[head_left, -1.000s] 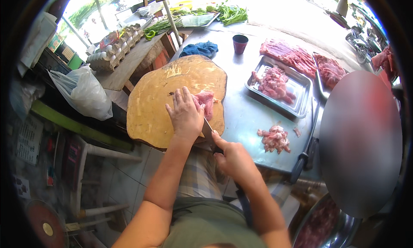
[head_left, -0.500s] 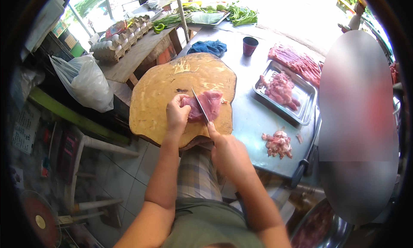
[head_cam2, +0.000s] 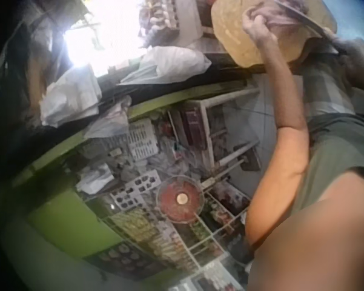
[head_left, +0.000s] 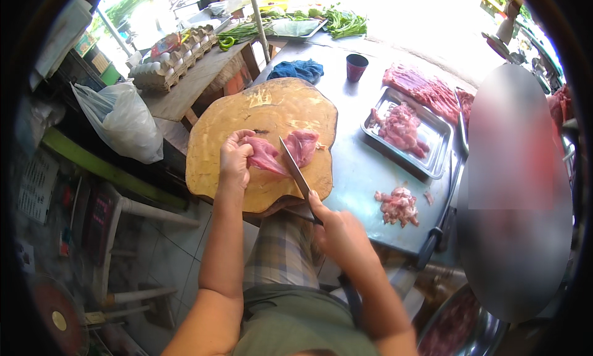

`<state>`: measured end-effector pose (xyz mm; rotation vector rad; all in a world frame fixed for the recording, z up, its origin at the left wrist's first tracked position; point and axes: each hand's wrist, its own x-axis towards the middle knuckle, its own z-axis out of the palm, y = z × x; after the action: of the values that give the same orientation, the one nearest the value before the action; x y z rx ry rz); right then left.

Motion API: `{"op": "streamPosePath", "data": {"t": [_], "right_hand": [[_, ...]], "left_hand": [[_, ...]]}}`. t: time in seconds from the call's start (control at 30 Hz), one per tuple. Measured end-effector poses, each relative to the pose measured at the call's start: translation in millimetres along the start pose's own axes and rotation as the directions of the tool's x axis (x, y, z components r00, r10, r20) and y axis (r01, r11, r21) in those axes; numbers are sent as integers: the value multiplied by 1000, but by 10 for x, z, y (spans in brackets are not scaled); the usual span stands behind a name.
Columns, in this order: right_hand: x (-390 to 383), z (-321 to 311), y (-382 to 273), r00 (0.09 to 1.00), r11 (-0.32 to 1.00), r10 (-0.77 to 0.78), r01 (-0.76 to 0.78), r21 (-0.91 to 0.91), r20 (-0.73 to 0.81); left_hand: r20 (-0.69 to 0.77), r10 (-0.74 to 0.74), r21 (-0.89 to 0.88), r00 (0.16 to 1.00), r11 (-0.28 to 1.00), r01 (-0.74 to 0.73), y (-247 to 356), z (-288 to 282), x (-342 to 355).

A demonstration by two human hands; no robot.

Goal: The person uses a cleaver to slice raw meat on a wooden cutting board. They repeatedly cut the meat into smaller pieces and transfer them to metal trays and bowls on the counter.

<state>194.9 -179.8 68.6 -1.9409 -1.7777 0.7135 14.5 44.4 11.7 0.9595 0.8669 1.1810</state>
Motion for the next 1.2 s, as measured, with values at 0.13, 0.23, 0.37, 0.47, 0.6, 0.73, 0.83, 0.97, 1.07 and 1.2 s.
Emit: {"op": "streamPosePath", "data": {"t": [0.13,0.23,0.37,0.47,0.6,0.73,0.83,0.97,1.07,1.2], "right_hand": [[-204,-139,2,998,999,38,-37,-24,48],[-194,-156,-10,998,999,47,-48,23,40],[-183,-212,-42,999,999,31,-32,41,37],[-169,-317,-43,998,990,47,-53,133,49],[60,-247,-85,996,992,38,-47,115,81],[586,33,-68,1000,988,-14,18,155,-24],[871,215,-47,992,985,-51,69,157,-117],[907,264,28,994,970,-16,42,238,-109],[762,202,182,998,959,36,-23,284,-42],[610,196,339,986,908,45,27,418,-161]], "left_hand": [[65,86,229,994,968,-99,384,12,-186],[195,37,487,980,864,-129,561,32,-360],[269,-73,596,960,796,-106,414,72,-344],[137,-58,638,989,769,-43,230,-56,-311],[142,-22,430,990,902,-42,121,-228,-342],[160,-63,248,985,969,22,228,-128,-451],[171,-45,251,984,968,1,423,2,-567],[220,-8,423,975,902,-88,547,35,-584],[184,33,869,982,462,-178,459,-35,-408],[316,202,933,927,112,-343,43,-8,-383]]}}
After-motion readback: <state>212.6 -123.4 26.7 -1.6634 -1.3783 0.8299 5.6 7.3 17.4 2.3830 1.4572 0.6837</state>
